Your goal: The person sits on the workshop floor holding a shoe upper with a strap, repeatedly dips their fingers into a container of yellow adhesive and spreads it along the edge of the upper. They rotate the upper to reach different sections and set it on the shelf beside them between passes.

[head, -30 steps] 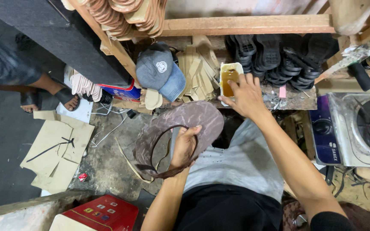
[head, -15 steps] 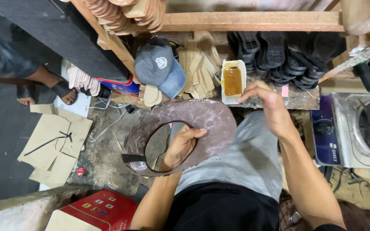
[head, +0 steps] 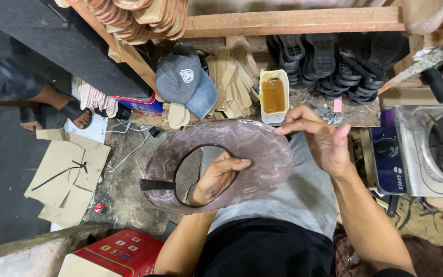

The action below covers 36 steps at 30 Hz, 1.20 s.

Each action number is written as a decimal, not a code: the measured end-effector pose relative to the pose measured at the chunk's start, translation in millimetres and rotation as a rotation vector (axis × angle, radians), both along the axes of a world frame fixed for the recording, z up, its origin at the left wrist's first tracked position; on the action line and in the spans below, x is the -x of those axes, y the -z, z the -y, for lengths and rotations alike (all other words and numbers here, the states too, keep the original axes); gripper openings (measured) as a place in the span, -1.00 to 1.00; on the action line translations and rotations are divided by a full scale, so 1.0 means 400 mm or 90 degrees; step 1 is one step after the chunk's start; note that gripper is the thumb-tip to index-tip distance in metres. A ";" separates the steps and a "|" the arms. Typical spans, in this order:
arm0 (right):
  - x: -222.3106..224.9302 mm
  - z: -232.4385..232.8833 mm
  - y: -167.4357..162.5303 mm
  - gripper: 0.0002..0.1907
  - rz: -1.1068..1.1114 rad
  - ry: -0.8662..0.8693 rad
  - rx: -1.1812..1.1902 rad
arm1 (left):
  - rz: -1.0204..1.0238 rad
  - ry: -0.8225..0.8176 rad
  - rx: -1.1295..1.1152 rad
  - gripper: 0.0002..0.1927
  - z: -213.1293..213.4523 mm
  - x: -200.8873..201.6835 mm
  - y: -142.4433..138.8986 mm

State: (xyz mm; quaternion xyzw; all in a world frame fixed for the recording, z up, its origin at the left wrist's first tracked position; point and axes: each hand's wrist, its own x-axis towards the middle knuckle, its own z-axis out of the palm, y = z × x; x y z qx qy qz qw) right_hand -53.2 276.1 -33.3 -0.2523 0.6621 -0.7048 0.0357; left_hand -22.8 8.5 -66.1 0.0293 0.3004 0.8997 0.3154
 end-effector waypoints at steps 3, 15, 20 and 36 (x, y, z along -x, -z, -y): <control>-0.008 -0.009 0.004 0.22 -0.004 0.024 0.019 | -0.022 -0.025 -0.015 -0.53 0.008 -0.001 -0.002; -0.022 -0.001 -0.010 0.20 -0.082 0.084 -0.099 | -0.022 -0.151 0.007 -0.61 -0.012 -0.003 0.000; -0.021 0.011 -0.026 0.15 -0.178 0.137 -0.239 | -0.065 -0.138 0.027 -0.66 -0.027 -0.007 0.006; -0.015 0.049 -0.072 -0.09 -0.414 0.210 -0.307 | -0.066 -0.182 0.044 -0.74 -0.001 0.004 0.028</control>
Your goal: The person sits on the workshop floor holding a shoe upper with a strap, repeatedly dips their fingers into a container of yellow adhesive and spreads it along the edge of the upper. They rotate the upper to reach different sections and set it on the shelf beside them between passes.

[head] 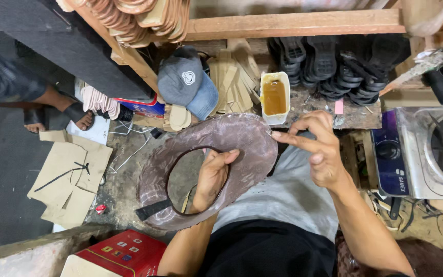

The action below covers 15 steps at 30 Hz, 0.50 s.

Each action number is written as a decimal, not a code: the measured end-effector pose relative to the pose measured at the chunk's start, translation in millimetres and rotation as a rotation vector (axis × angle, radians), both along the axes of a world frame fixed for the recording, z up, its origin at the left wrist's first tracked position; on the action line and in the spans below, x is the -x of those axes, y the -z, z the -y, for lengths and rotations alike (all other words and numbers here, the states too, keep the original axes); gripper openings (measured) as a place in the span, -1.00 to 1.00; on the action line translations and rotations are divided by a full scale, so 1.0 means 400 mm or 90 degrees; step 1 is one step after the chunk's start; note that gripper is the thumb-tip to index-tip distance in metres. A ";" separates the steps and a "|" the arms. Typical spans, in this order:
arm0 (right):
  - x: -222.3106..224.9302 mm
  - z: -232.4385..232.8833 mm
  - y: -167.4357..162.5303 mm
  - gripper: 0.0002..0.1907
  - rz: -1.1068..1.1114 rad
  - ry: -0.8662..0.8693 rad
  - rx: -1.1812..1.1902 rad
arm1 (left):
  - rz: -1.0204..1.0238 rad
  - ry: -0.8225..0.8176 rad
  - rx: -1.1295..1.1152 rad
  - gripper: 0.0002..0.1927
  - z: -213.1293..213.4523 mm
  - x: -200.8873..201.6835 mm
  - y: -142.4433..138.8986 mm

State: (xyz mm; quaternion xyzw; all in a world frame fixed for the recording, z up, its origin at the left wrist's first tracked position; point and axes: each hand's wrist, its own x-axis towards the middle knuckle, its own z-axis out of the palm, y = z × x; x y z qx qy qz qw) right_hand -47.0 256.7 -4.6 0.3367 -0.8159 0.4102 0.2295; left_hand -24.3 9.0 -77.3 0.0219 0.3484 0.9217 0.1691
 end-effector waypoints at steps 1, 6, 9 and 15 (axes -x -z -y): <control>-0.001 0.003 0.000 -0.10 -0.006 0.004 0.010 | 0.001 -0.008 0.003 -0.75 0.003 0.000 0.009; -0.003 0.005 0.008 -0.16 -0.036 0.000 -0.034 | 0.005 -0.056 -0.016 -0.79 0.007 0.007 0.039; 0.013 0.000 0.032 -0.32 -0.053 0.008 -0.053 | 0.012 -0.204 0.038 -0.79 0.015 0.010 0.050; 0.166 -0.009 0.139 -0.43 0.111 0.206 -0.253 | 0.143 -0.039 0.014 -0.84 0.008 -0.018 0.054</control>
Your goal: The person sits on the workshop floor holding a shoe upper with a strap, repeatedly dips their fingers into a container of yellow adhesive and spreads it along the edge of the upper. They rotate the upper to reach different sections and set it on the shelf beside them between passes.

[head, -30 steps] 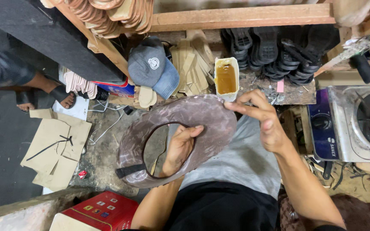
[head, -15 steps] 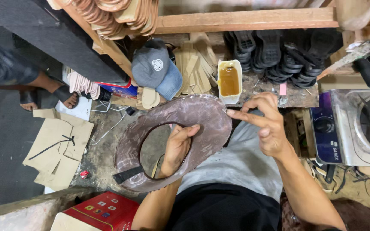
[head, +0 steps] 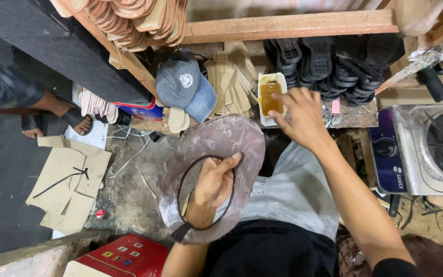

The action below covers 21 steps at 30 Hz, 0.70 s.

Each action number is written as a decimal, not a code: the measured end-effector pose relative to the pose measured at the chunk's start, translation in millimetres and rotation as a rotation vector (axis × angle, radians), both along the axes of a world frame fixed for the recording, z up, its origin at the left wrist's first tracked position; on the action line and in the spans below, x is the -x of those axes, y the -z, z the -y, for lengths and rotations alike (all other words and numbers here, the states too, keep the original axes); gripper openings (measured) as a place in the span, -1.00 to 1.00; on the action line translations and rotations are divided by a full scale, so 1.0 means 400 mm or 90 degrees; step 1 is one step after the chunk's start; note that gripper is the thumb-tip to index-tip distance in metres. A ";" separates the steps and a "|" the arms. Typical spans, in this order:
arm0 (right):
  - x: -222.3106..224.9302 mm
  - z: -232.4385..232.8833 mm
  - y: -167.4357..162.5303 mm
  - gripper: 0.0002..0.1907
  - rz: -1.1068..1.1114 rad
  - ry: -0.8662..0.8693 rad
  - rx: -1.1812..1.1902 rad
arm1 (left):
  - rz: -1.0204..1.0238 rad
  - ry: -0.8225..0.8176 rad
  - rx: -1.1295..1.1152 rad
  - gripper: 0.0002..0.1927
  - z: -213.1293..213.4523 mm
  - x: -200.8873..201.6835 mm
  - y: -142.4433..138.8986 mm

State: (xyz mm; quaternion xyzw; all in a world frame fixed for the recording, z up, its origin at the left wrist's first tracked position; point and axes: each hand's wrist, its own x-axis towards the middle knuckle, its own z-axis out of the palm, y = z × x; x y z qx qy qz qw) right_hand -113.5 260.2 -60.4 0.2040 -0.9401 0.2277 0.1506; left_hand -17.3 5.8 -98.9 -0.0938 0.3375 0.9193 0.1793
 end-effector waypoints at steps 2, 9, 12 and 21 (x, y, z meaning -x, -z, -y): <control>0.053 0.014 0.051 -0.40 0.010 0.010 -0.149 | -0.028 -0.052 -0.029 -0.86 -0.015 -0.007 -0.008; 0.119 0.057 0.084 -0.42 0.027 -0.035 -0.337 | -0.043 -0.085 -0.005 -0.79 -0.018 -0.016 -0.040; 0.049 0.031 0.034 -0.51 -0.044 0.010 -0.239 | -0.067 -0.117 0.046 -0.81 -0.004 -0.016 -0.033; -0.166 0.000 -0.123 -0.07 0.064 -0.148 0.369 | -0.079 -0.033 -0.011 -0.77 -0.067 -0.010 -0.059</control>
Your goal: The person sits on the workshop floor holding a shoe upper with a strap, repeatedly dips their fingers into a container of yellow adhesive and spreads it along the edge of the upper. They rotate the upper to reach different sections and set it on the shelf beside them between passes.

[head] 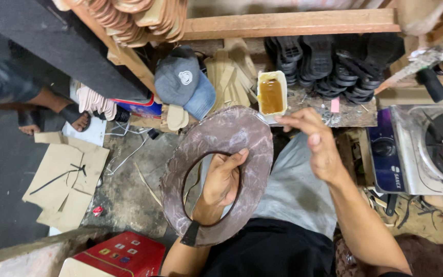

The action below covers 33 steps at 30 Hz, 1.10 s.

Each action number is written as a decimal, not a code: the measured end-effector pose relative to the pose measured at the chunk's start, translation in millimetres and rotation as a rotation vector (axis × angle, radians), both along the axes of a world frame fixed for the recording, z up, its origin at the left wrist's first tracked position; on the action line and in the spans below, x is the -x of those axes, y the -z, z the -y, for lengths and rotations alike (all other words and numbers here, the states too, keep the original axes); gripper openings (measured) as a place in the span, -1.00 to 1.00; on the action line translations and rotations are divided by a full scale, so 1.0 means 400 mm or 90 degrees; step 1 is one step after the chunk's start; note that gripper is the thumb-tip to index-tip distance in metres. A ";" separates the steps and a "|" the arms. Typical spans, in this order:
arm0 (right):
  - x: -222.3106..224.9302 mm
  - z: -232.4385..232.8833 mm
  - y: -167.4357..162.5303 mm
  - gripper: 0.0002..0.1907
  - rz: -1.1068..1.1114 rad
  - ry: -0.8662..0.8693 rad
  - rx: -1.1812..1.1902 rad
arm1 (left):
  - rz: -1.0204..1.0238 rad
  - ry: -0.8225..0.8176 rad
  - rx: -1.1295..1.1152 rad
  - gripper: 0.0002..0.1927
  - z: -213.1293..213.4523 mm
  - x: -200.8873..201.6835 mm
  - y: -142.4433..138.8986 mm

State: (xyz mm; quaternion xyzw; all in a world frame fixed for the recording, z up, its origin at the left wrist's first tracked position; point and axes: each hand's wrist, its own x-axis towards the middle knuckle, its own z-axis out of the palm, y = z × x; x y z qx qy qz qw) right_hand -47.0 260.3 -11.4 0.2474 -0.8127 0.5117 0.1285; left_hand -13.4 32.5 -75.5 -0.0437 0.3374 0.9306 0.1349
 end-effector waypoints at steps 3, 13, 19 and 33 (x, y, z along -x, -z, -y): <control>-0.024 0.017 -0.004 0.04 0.007 -0.023 0.023 | -0.008 0.026 -0.006 -0.73 -0.026 -0.002 -0.024; -0.047 0.020 0.019 -0.03 -0.151 0.035 -0.059 | -0.023 -0.034 -0.005 -0.78 -0.011 -0.006 -0.012; -0.063 0.037 0.019 -0.11 -0.196 0.031 -0.102 | -0.032 -0.091 0.001 -0.80 -0.026 -0.001 -0.006; 0.013 0.076 0.006 0.07 0.207 -0.056 0.241 | 0.021 0.034 -0.015 -0.73 -0.056 -0.014 -0.013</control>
